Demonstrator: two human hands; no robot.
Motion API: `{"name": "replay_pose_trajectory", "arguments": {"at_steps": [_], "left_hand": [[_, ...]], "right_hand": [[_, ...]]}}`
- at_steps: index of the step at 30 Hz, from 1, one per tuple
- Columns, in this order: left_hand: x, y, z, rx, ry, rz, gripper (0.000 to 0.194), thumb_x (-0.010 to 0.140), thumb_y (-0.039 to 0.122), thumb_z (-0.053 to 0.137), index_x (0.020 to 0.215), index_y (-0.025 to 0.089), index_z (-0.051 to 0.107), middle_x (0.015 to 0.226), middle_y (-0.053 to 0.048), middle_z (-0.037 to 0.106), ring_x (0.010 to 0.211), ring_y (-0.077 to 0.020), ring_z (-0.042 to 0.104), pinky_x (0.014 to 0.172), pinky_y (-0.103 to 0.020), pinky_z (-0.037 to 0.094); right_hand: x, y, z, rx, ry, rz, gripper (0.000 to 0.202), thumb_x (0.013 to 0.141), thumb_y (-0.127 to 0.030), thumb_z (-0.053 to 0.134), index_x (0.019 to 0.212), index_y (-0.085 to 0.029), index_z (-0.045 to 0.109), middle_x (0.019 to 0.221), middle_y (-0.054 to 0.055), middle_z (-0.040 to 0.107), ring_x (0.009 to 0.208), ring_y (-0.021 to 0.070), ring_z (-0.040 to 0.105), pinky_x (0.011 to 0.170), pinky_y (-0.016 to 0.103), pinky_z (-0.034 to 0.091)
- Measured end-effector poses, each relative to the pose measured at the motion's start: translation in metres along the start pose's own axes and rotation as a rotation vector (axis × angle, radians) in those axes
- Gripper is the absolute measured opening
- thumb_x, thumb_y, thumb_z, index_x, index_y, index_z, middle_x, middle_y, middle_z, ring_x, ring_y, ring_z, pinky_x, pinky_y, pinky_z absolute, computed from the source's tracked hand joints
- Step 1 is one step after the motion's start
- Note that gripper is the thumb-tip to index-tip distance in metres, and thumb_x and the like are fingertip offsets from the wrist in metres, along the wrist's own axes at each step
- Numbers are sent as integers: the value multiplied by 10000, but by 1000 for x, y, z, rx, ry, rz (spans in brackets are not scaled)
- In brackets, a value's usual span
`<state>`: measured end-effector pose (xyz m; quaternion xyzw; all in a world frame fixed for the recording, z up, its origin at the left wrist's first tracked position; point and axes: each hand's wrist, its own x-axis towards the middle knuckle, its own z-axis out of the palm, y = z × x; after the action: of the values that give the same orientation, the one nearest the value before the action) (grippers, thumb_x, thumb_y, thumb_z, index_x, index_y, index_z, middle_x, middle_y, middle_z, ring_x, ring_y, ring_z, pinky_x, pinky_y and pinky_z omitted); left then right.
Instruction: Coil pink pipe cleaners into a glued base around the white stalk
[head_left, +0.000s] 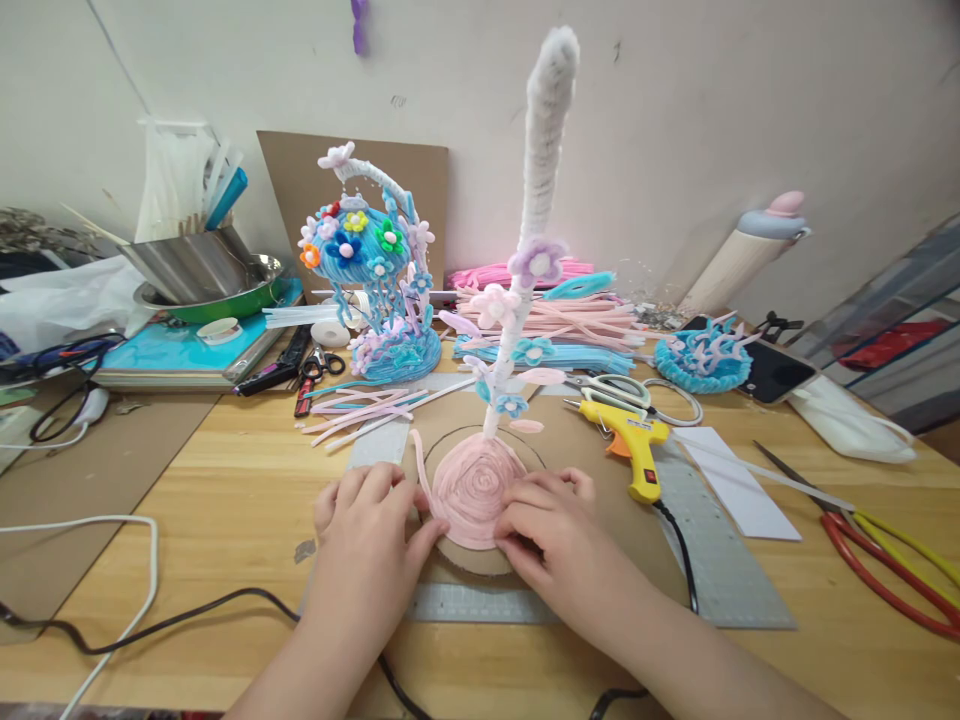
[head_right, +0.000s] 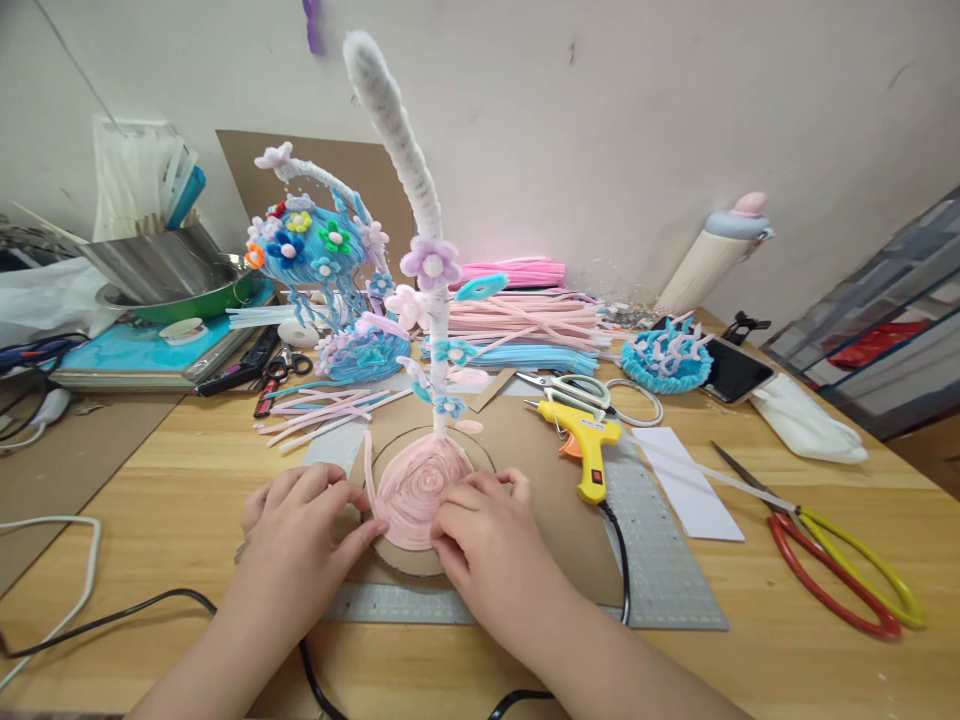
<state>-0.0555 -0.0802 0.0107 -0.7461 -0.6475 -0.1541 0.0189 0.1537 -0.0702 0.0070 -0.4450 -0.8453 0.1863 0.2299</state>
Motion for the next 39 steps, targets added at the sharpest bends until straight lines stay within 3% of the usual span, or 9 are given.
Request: {"name": "replay_pose_trajectory", "arguments": {"at_steps": [14, 23, 32, 39], "left_hand": [[-2, 6, -4, 25, -2, 18, 79, 789, 324, 688, 860, 288, 692, 971, -12, 635, 990, -250, 523, 883, -443, 306], [-5, -1, 9, -59, 23, -6, 89, 756, 329, 727, 835, 291, 708, 895, 3, 649, 913, -227, 541, 806, -389, 331], [-9, 6, 6, -112, 30, 52, 147, 872, 318, 541, 824, 222, 643, 884, -34, 616, 926, -234, 503, 829, -404, 320], [-9, 24, 3, -5, 10, -65, 250, 732, 426, 689, 821, 203, 621, 915, -43, 622, 980, -274, 503, 893, -442, 309]], "right_hand": [[0, 2, 2, 12, 24, -15, 142, 820, -103, 627, 770, -236, 627, 879, -26, 690, 935, 189, 540, 858, 401, 222], [-1, 3, 3, 5, 34, -17, 144, 812, -105, 640, 752, -233, 611, 870, -44, 685, 940, 188, 538, 842, 393, 228], [-2, 4, 6, -1, 60, -12, 149, 805, -104, 644, 755, -241, 614, 878, -48, 684, 949, 190, 533, 833, 390, 227], [-5, 1, 7, -2, 86, -12, 147, 808, -105, 641, 734, -228, 613, 856, -46, 681, 931, 184, 529, 827, 383, 223]]}}
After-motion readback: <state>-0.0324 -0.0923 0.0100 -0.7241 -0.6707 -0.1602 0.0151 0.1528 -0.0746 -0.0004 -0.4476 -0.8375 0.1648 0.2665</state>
